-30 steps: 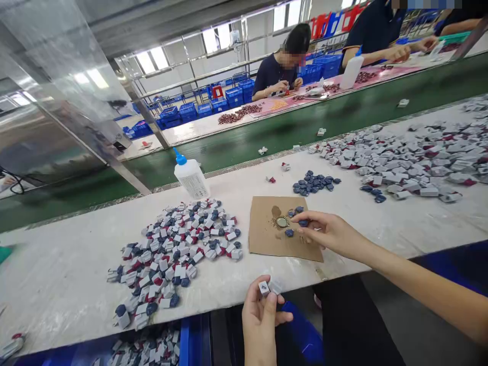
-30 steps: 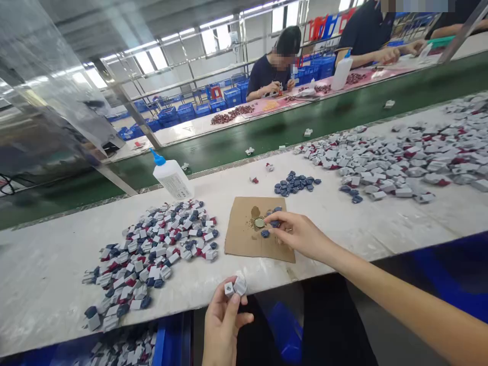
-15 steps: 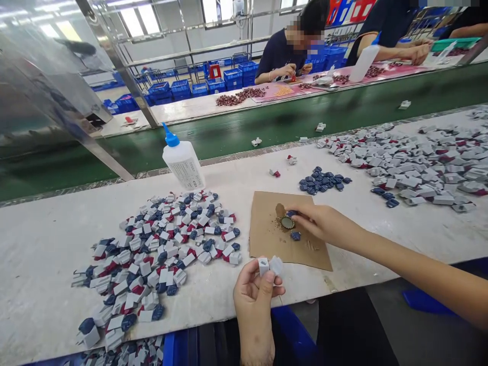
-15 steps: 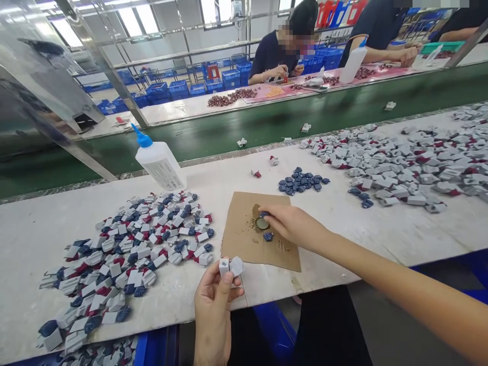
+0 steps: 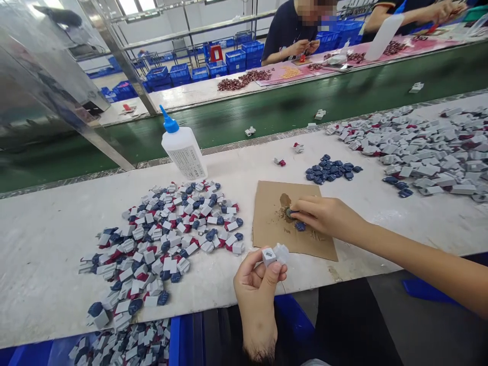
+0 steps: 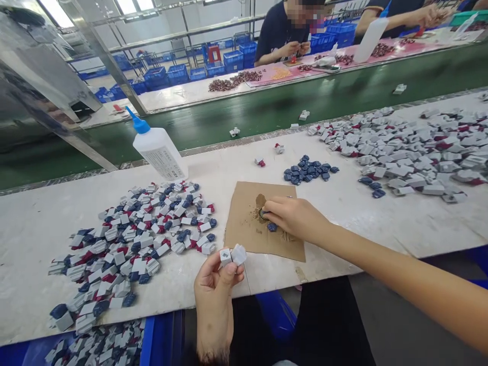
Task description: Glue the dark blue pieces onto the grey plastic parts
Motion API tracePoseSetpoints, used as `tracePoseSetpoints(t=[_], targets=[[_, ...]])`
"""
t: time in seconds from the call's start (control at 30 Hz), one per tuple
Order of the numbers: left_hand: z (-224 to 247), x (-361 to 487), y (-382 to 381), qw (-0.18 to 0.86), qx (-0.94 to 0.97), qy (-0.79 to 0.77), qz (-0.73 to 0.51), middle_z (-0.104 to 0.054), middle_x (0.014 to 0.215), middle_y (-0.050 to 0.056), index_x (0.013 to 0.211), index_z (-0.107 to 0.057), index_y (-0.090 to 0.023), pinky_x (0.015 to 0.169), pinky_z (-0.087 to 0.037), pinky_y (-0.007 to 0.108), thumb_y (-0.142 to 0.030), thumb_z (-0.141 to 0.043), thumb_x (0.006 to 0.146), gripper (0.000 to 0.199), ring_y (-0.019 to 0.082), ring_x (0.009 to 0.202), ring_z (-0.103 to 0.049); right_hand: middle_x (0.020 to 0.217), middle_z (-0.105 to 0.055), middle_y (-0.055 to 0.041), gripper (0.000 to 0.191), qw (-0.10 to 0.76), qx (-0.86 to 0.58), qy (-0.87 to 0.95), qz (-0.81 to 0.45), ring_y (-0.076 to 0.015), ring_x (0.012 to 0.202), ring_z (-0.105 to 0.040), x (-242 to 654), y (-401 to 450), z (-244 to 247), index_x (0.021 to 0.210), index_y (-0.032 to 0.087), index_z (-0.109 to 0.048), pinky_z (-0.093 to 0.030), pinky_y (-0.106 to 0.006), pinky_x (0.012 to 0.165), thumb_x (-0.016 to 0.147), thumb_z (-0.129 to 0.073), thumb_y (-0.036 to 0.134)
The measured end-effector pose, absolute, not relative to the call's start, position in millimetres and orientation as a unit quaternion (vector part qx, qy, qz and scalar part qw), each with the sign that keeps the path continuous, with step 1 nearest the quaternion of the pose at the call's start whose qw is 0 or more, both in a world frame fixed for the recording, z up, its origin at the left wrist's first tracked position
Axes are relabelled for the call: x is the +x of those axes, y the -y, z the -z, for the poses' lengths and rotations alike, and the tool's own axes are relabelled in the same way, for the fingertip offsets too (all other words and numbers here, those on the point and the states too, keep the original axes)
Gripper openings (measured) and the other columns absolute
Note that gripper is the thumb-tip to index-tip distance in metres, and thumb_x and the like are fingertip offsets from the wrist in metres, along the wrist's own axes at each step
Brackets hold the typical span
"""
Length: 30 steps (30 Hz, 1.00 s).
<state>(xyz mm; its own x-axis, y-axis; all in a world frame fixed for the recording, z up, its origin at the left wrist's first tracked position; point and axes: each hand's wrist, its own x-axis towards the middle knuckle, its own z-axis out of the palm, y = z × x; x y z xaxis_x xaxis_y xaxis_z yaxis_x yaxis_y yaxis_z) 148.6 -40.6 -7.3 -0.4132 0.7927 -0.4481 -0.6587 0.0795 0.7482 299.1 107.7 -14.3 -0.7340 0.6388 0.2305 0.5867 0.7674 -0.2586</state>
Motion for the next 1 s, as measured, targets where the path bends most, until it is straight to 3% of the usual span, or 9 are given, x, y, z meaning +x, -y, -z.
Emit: tracePoseSetpoints(t=[0.13, 0.23, 0.43, 0.6, 0.7, 0.77, 1.0], targets=[[13, 148, 44, 0.512, 0.146, -0.509, -0.677, -0.062, 0.073, -0.001, 0.077, -0.067, -0.019, 0.055, -0.051, 0.017, -0.024, -0.075, 0.058, 0.02, 0.008, 0.06, -0.061, 0.068, -0.063, -0.0035, 0.02, 0.241, -0.398, 0.853, -0.236, -0.0141, 0.056, -0.056, 296, -94, -4, 0.08, 0.018, -0.06, -0.043, -0.025, 0.048, 0.079, -0.054, 0.037], [11, 149, 46, 0.513, 0.181, -0.502, -0.672, -0.061, 0.091, 0.002, 0.085, -0.066, -0.022, 0.06, -0.052, 0.019, -0.022, -0.072, 0.063, 0.023, 0.012, 0.077, -0.061, 0.071, -0.065, -0.003, 0.022, 0.323, -0.443, 0.76, -0.349, -0.0148, 0.06, -0.06, 288, -73, -28, 0.08, 0.02, -0.062, -0.048, -0.024, 0.05, 0.072, -0.062, 0.041], [-4, 153, 49, 0.642, 0.055, -0.401, -0.652, -0.061, 0.098, 0.003, 0.093, -0.061, -0.022, 0.058, -0.052, 0.016, -0.031, -0.062, 0.074, 0.021, 0.013, 0.084, -0.061, 0.072, -0.064, -0.0006, 0.014, 0.392, -0.412, 0.695, -0.441, -0.0125, 0.063, -0.062, 274, -36, -52, 0.078, 0.022, -0.062, -0.053, -0.019, 0.052, 0.07, -0.067, 0.032], [-4, 159, 45, 0.677, -0.055, -0.344, -0.648, -0.064, 0.095, 0.005, 0.092, -0.059, -0.017, 0.063, -0.052, 0.017, -0.026, -0.055, 0.08, 0.016, 0.011, 0.082, -0.063, 0.07, -0.063, 0.0005, 0.01, 0.458, -0.419, 0.649, -0.44, -0.0111, 0.06, -0.062, 265, -21, -39, 0.078, 0.022, -0.061, -0.053, -0.017, 0.049, 0.069, -0.067, 0.025], [-5, 162, 39, 0.672, -0.058, -0.334, -0.659, -0.064, 0.091, 0.002, 0.086, -0.058, -0.017, 0.068, -0.051, 0.016, -0.018, -0.06, 0.076, 0.011, 0.008, 0.08, -0.062, 0.068, -0.061, 0.0016, 0.01, 0.478, -0.43, 0.621, -0.448, -0.0087, 0.051, -0.059, 258, -14, -32, 0.079, 0.023, -0.061, -0.048, -0.016, 0.04, 0.071, -0.066, 0.023], [-7, 163, 36, 0.661, -0.047, -0.346, -0.664, -0.063, 0.091, 0.001, 0.086, -0.056, -0.018, 0.068, -0.051, 0.015, -0.014, -0.065, 0.071, 0.018, 0.006, 0.077, -0.062, 0.068, -0.061, 0.0017, 0.008, 0.49, -0.436, 0.604, -0.452, -0.0076, 0.047, -0.056, 255, -12, -30, 0.079, 0.023, -0.06, -0.045, -0.015, 0.036, 0.073, -0.064, 0.022], [-11, 160, 34, 0.614, -0.013, -0.375, -0.694, -0.064, 0.089, -0.003, 0.089, -0.052, -0.021, 0.067, -0.05, 0.015, -0.011, -0.071, 0.063, 0.034, 0.007, 0.079, -0.062, 0.075, -0.064, 0.0007, 0.011, 0.473, -0.446, 0.675, -0.351, -0.0109, 0.066, -0.062, 262, -17, -33, 0.081, 0.023, -0.061, -0.052, -0.017, 0.054, 0.071, -0.065, 0.02]])
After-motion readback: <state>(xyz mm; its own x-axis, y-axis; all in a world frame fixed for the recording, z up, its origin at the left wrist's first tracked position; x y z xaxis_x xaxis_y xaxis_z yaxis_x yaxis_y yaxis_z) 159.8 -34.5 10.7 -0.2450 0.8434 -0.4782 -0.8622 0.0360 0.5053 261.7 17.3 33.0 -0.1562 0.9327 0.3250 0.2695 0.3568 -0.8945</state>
